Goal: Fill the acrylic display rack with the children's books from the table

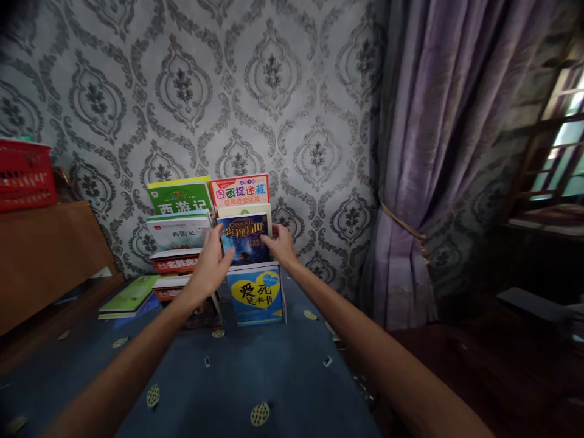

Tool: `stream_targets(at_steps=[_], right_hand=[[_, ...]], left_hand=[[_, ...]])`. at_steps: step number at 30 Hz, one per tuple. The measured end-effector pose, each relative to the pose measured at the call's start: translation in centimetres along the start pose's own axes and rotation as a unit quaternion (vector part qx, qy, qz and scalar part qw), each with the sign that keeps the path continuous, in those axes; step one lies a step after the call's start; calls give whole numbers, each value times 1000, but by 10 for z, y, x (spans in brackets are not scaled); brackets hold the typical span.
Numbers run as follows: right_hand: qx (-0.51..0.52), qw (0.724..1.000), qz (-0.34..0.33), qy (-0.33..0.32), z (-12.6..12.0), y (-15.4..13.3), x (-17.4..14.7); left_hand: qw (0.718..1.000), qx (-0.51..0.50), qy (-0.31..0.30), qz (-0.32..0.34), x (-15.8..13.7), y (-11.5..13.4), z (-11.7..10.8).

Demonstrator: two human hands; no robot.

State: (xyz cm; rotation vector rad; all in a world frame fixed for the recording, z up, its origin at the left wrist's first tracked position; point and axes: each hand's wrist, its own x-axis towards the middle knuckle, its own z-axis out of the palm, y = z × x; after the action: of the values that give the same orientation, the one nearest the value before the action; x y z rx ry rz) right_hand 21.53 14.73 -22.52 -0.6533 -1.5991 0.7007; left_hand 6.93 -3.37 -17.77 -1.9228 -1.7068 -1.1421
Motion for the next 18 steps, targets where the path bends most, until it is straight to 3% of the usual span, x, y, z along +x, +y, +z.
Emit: stream_targets(at_steps=[4, 11, 18], right_hand=[[15, 1000, 6, 4, -1, 0, -2], [17, 1000, 4, -2, -4, -3, -5], [21, 1000, -3, -4, -6, -4, -5]], left_hand=[[990, -74, -31, -116, -22, -18, 37], [959, -172, -47, -219, -7, -40, 61], [944, -212, -50, -247, -5, -48, 73]])
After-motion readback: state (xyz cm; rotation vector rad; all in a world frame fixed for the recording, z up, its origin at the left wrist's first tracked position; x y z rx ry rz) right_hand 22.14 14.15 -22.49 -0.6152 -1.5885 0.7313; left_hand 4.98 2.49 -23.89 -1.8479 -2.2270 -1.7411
